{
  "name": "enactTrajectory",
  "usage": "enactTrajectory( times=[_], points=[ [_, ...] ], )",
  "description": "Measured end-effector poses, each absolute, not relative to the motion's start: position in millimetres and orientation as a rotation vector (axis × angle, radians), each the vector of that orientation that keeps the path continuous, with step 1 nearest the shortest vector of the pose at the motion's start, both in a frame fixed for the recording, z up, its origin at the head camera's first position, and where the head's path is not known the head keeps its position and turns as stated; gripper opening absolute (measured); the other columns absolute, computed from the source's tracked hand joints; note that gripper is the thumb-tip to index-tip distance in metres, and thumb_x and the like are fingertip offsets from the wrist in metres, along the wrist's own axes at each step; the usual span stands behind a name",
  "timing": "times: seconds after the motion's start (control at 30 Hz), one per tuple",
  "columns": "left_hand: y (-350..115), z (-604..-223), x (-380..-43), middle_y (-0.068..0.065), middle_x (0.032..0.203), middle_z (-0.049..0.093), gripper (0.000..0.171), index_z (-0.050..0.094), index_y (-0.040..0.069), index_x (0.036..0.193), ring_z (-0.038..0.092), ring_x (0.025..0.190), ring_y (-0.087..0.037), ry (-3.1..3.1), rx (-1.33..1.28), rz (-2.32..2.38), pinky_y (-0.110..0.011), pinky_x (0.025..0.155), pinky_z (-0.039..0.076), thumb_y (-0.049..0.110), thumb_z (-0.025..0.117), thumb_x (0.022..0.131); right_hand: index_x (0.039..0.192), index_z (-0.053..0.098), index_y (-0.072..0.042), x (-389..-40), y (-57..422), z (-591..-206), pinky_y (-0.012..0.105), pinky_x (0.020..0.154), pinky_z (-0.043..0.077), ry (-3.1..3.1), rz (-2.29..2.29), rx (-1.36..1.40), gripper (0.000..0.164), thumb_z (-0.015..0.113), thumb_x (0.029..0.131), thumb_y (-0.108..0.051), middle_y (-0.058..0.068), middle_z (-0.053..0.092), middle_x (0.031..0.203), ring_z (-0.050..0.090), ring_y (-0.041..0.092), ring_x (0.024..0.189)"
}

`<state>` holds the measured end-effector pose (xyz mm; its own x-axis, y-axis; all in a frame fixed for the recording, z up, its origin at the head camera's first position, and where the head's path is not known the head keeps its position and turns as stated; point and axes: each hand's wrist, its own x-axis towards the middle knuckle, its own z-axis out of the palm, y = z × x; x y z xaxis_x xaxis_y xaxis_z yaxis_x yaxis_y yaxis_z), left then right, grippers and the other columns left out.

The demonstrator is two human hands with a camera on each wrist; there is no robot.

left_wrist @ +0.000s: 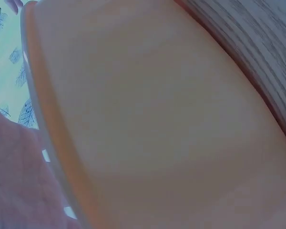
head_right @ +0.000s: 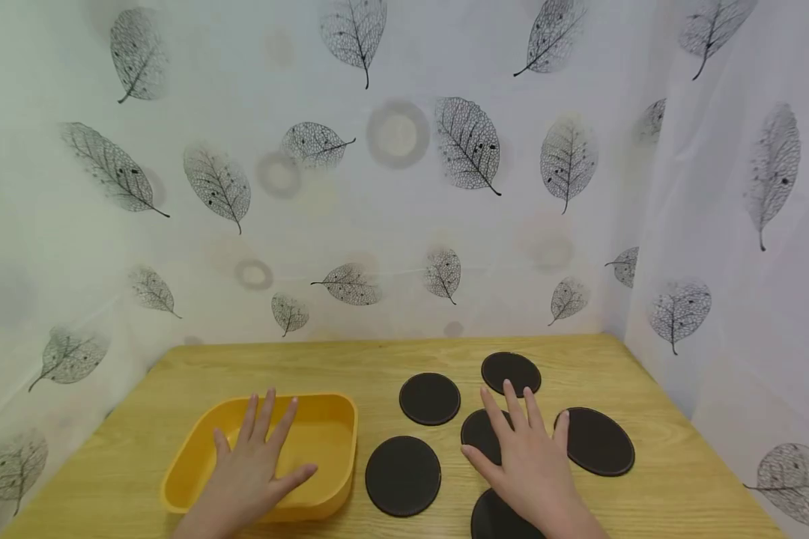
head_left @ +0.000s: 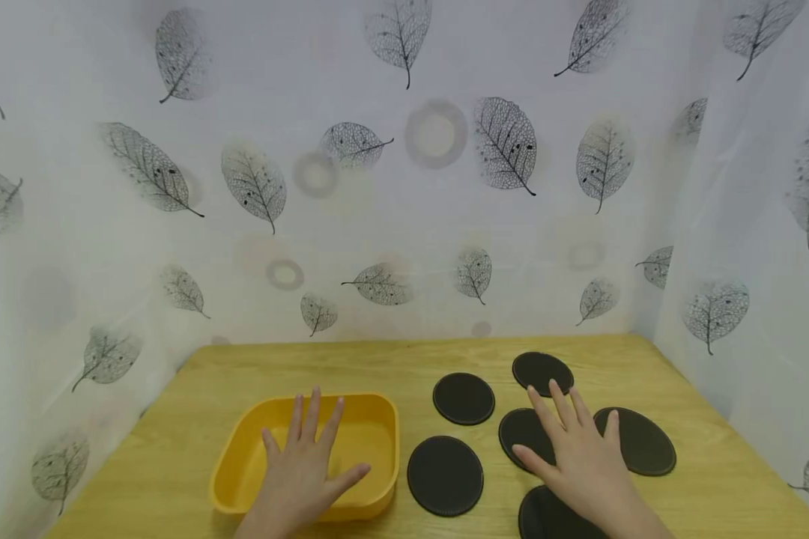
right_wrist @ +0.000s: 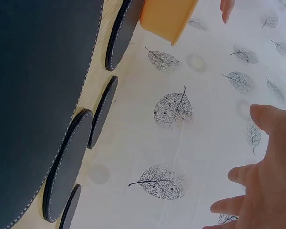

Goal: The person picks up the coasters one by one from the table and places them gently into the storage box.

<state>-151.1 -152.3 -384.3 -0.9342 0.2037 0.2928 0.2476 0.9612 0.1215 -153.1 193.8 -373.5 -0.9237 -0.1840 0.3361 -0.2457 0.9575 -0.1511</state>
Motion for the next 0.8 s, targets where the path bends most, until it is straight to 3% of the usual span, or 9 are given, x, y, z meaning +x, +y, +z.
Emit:
enactTrajectory(
  times=[0.2, 0.57, 0.8],
  points=[
    [-154.4, -383.4, -151.4, -0.015, 0.146, 0.01, 0.082, 0.032, 0.015, 0.138, 0.005, 0.131, -0.034, -2.811, -0.346, -0.208, -0.074, 0.082, 0.012, 0.067, 0.045, 0.076, 0.139, 0.031, -0.021, -154.2, 194.6, -374.6, 0.068, 0.087, 0.014, -2.695, 0.282, 0.376, 0.07, 0.048, 0.081, -0.058, 0.018, 0.032, 0.137, 0.028, 0.042, 0.121],
    [-155.4, -378.4, -148.7, -0.013, 0.142, 0.024, 0.07, 0.037, 0.016, 0.136, 0.018, 0.13, -0.031, -2.776, -0.37, -0.241, -0.069, 0.086, 0.02, 0.057, 0.05, 0.08, 0.129, 0.047, -0.012, -155.5, 196.2, -377.6, 0.063, 0.081, 0.028, -2.493, 0.325, 0.46, 0.06, 0.061, 0.079, -0.042, 0.018, 0.045, 0.125, 0.042, 0.038, 0.11],
    [-158.1, -375.7, -147.3, -0.012, 0.124, 0.049, 0.056, 0.052, 0.012, 0.125, 0.046, 0.111, -0.031, -2.735, -0.38, -0.226, -0.06, 0.085, 0.032, 0.046, 0.056, 0.081, 0.104, 0.062, -0.002, -157.8, 196.1, -375.0, 0.054, 0.075, 0.038, -2.324, 0.336, 0.526, 0.044, 0.058, 0.081, -0.039, 0.015, 0.058, 0.102, 0.054, 0.034, 0.09]
  ],
)
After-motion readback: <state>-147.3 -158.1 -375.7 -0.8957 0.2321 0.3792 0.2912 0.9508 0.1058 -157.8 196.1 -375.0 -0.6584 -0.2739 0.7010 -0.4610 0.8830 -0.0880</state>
